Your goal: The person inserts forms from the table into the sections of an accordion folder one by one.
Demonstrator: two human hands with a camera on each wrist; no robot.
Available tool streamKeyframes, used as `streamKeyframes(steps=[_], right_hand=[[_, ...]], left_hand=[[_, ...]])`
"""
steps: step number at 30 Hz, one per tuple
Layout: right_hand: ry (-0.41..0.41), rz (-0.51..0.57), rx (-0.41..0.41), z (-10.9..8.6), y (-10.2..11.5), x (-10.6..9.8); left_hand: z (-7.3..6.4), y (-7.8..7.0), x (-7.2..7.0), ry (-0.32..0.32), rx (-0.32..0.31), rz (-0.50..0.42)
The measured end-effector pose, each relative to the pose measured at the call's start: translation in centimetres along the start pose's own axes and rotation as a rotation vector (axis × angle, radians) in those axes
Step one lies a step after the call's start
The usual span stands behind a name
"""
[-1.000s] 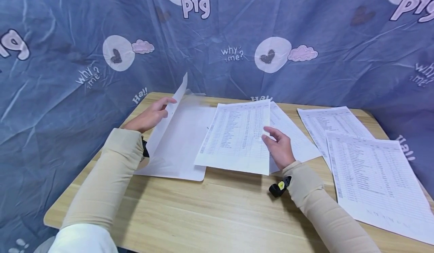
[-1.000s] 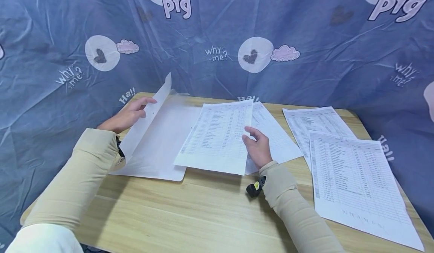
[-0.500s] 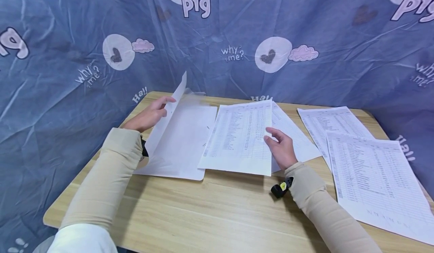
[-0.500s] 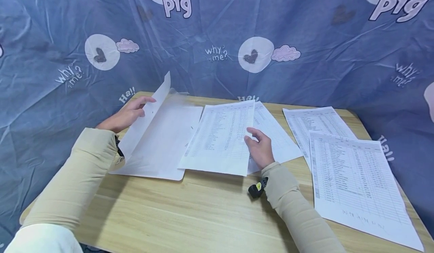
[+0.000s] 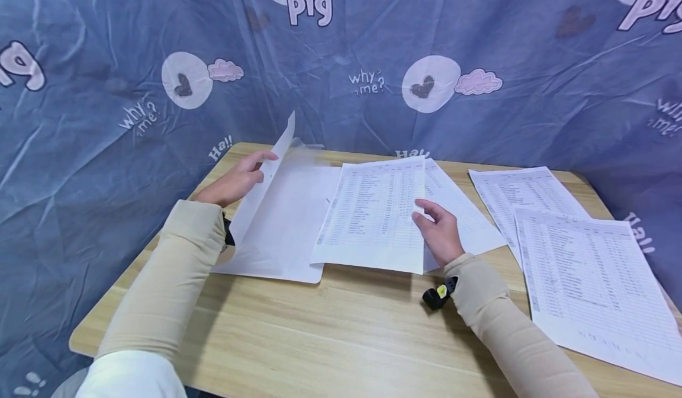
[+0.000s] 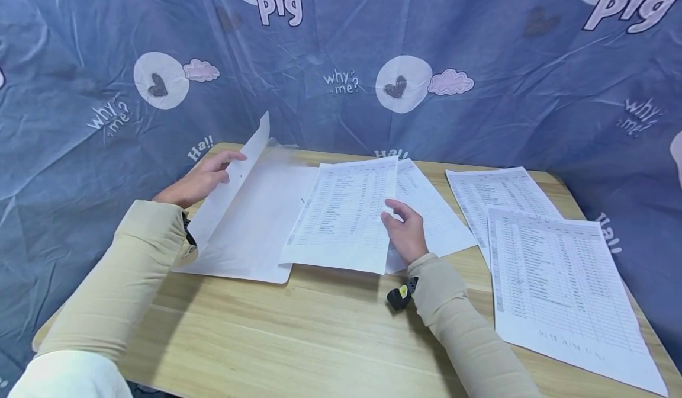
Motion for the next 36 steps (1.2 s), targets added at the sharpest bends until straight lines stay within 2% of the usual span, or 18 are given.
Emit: streamKeyframes(steps=[25, 36], right_hand=[[0.015, -0.009, 0.002, 0.4, 0.9, -0.4], [0.02, 0.051, -0.026, 0.6, 1.1, -0.1]], left_hand=[[0.2, 0.2, 0.2, 0.001, 0.0, 0.015], [0.1, -0.2, 0.1, 0.016, 0.017, -0.001]])
Point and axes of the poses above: each hand's wrist, its own z-axis towards the middle knuckle, its own x-axis out of the palm, y = z × x, the point moved 8 cm from there along z, towards the middle knuckle, and after that the axes turned 8 degrees about y, right-handed, at the moved point
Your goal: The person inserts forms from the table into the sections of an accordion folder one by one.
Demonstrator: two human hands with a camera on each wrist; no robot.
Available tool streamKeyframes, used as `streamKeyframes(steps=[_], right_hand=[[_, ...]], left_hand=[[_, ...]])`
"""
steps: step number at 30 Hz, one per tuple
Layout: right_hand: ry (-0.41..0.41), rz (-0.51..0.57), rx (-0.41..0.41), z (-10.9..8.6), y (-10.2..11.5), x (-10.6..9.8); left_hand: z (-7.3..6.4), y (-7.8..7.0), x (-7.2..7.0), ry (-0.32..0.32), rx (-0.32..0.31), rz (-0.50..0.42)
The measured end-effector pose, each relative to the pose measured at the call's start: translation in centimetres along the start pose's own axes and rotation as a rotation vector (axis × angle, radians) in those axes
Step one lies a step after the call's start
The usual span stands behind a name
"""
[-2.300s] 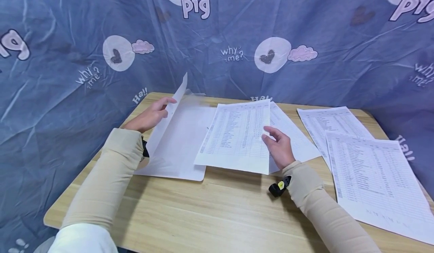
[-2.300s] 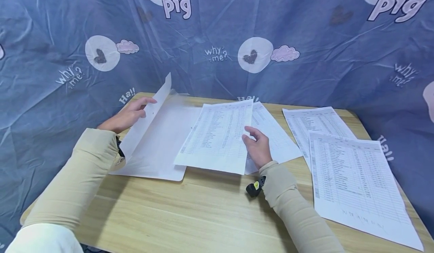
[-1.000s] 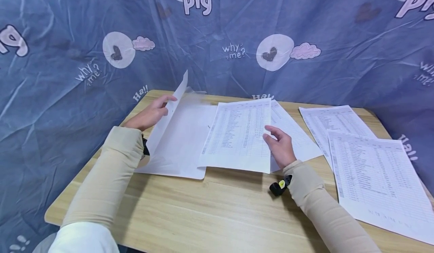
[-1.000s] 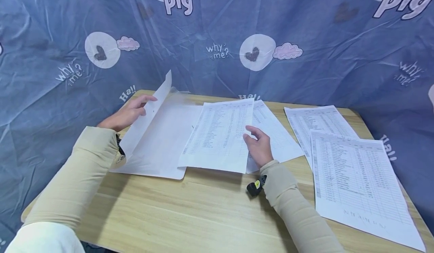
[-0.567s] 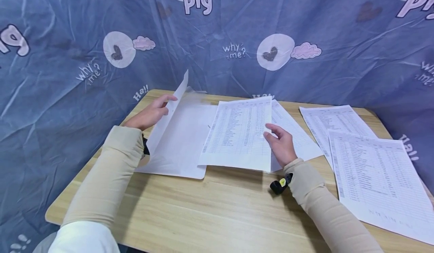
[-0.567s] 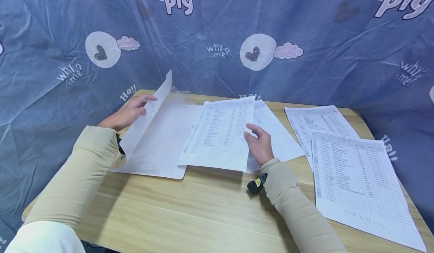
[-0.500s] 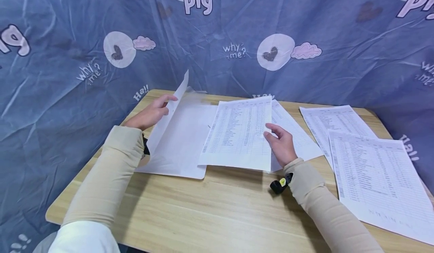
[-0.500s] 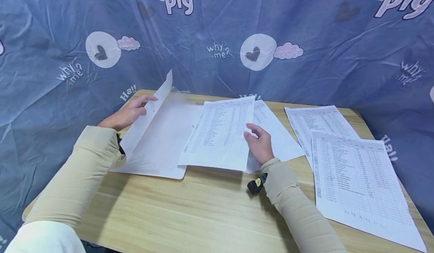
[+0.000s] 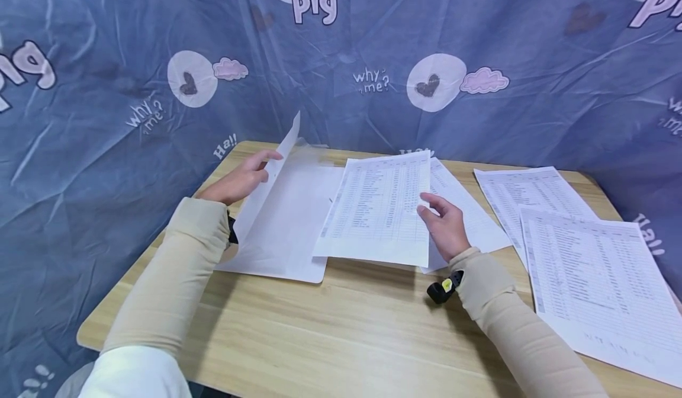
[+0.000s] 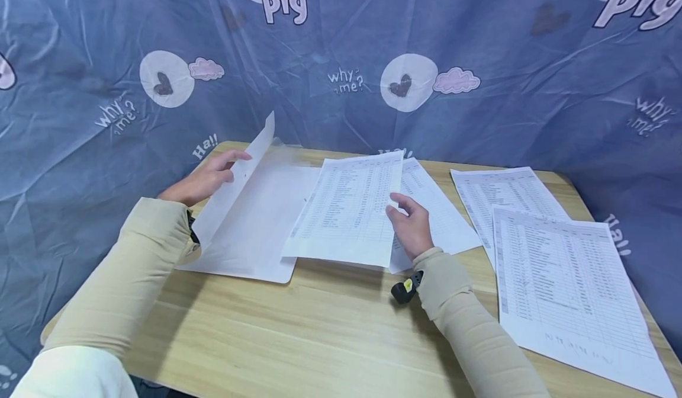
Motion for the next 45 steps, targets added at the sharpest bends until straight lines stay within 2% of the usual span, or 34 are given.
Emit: streamKeyframes(steps=[9, 24, 30, 45], right_hand=[[-0.008, -0.006, 0.034, -0.1, -0.7, 0.2], [-0.019, -0.054, 0.062, -0.2, -1.9, -0.4], [-0.026, -0.078, 0.07, -0.1, -1.8, -0.6], [-0.027, -0.083, 0.034, 0.2, -1.1, -0.4]], left_hand=[[0.1, 0.4, -0.1, -0.021, -0.007, -0.002], [0.3, 0.4, -0.2, -0.012, -0.015, -0.005], [0.2, 0.4, -0.2, -0.013, -0.015, -0.012], [0.3, 0.5, -0.2, -0.013, -0.028, -0.003]])
Point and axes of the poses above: each hand's wrist, its own z-axis towards the middle knuckle, its own x-axis out of the palm, y = z × x, the point moved 8 cm from there along z, towards the middle knuckle, and after that the axes turned 8 degrees about y, right-handed, at the moved point
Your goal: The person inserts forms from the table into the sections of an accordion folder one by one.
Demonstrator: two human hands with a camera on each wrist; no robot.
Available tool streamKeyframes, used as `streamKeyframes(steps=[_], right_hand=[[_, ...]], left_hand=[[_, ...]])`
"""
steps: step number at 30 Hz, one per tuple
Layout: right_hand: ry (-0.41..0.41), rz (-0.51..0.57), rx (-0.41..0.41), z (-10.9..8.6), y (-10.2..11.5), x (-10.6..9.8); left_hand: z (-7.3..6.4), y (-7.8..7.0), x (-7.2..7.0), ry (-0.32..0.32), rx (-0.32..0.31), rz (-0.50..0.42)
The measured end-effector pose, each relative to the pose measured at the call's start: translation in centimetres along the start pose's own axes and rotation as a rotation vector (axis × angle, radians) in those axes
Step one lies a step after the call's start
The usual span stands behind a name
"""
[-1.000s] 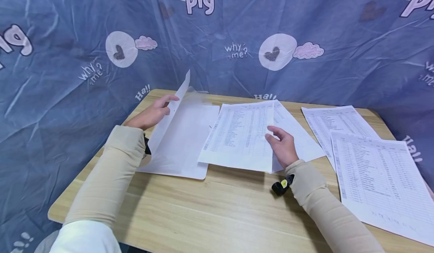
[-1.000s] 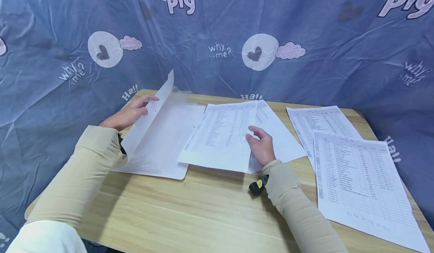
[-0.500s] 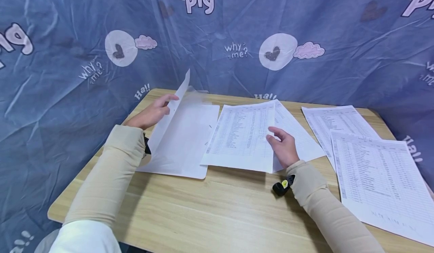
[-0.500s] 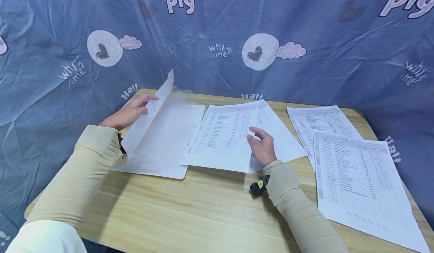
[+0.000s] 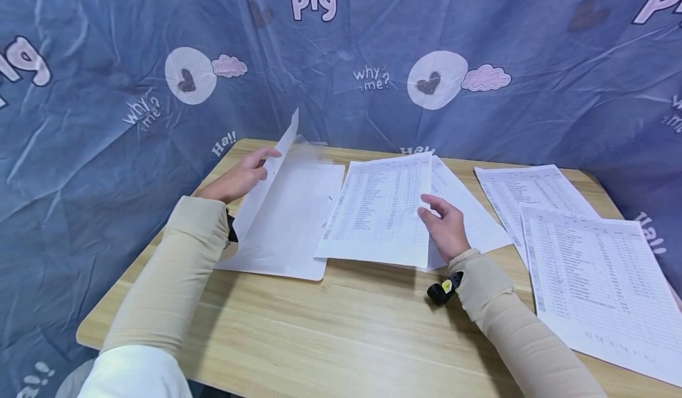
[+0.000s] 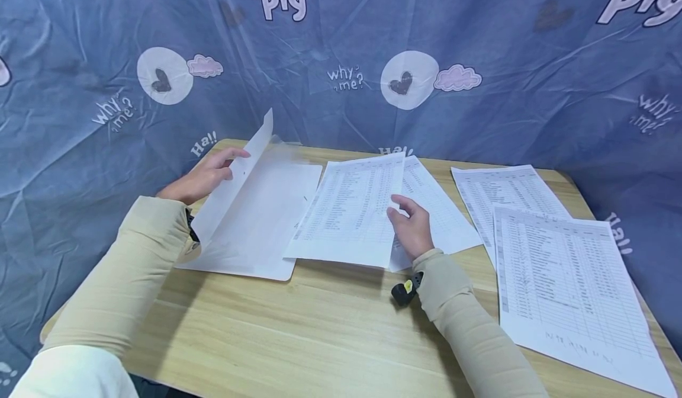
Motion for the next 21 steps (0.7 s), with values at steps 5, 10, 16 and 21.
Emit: streamKeyframes(steps=[5, 10, 16, 21], right_hand=[[0.012, 0.029, 0.003, 0.11, 0.21, 0.19], [0.013, 0.031, 0.011, 0.26, 0.4, 0.34], [0.011, 0.028, 0.036, 0.2, 0.07, 0.48], [0.008, 0.033, 0.024, 0.28, -0.02, 0.59]], left_hand=[[0.0, 0.12, -0.08, -0.002, 0.004, 0.004], [0.04, 0.23, -0.14, -0.001, 0.005, 0.004], [0.06, 0.2, -0.19, 0.002, 0.009, 0.005], [-0.11, 0.22, -0.26, -0.005, 0.012, 0.0]])
Point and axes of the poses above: each hand's wrist, its own z-axis towards the middle knuckle, its own x-axis out of the palm, y = z × x, the point moved 8 cm from there along z, towards the middle knuckle, and after that the axes turned 8 degrees about y, right-handed, at the moved point
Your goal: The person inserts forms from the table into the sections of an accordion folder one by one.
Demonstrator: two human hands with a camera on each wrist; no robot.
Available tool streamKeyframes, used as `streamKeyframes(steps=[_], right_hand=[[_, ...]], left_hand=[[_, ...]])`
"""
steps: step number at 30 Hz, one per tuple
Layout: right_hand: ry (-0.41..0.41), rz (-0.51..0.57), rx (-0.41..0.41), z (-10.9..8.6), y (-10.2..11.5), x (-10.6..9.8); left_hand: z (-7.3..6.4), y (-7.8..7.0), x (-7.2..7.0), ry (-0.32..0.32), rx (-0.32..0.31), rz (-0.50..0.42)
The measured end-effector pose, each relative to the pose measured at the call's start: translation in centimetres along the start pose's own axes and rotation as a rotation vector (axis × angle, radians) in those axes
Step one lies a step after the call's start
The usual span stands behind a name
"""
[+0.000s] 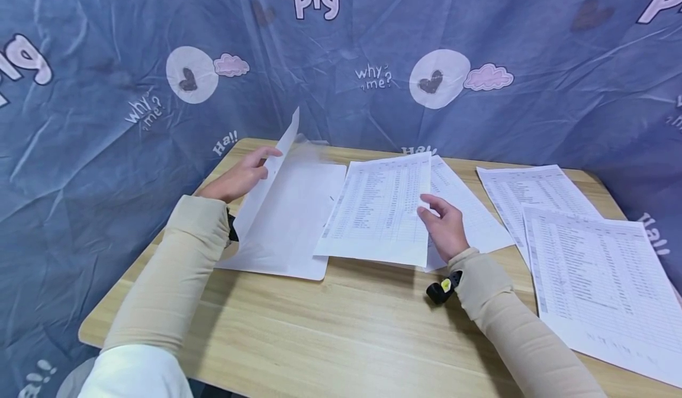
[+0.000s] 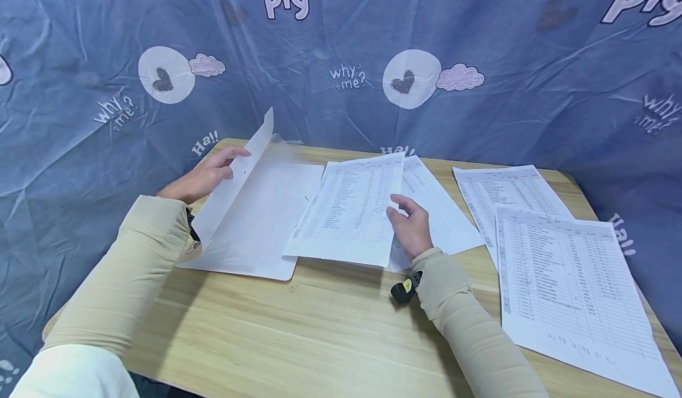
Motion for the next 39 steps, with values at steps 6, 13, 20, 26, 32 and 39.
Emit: streamKeyframes(steps=[6, 13, 20, 26, 32, 39], right_hand=[[0.003, 0.007, 0.001, 0.0, 0.1, 0.2], [0.019, 0.032, 0.002, 0.0, 0.0, 0.6], [0.027, 0.034, -0.01, 0.1, 0.0, 1.2], [0.034, 0.049, -0.034, 0.2, 0.2, 1.6], [0.032, 0.047, -0.043, 0.2, 0.3, 1.8], [0.029, 0.085, -0.04, 0.3, 0.5, 1.9]], left_hand=[[0.0, -0.1, 0.0, 0.0, 0.002, 0.005], [0.1, -0.2, 0.1, 0.004, -0.007, 0.012], [0.1, -0.2, 0.1, 0.001, -0.008, 0.006], [0.2, -0.1, 0.1, -0.002, 0.0, 0.003], [0.1, 0.1, 0.2, 0.0, -0.006, -0.006], [0.1, -0.1, 0.2, -0.004, -0.005, -0.001]])
Point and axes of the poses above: each hand's wrist, its own z-axis towards the middle knuckle, its own x-axis out of the palm, y = z × x, the point moved 8 cm from there along z, towards the middle knuckle, and after that the axes turned 8 degrees about y, right-handed, at the moved point
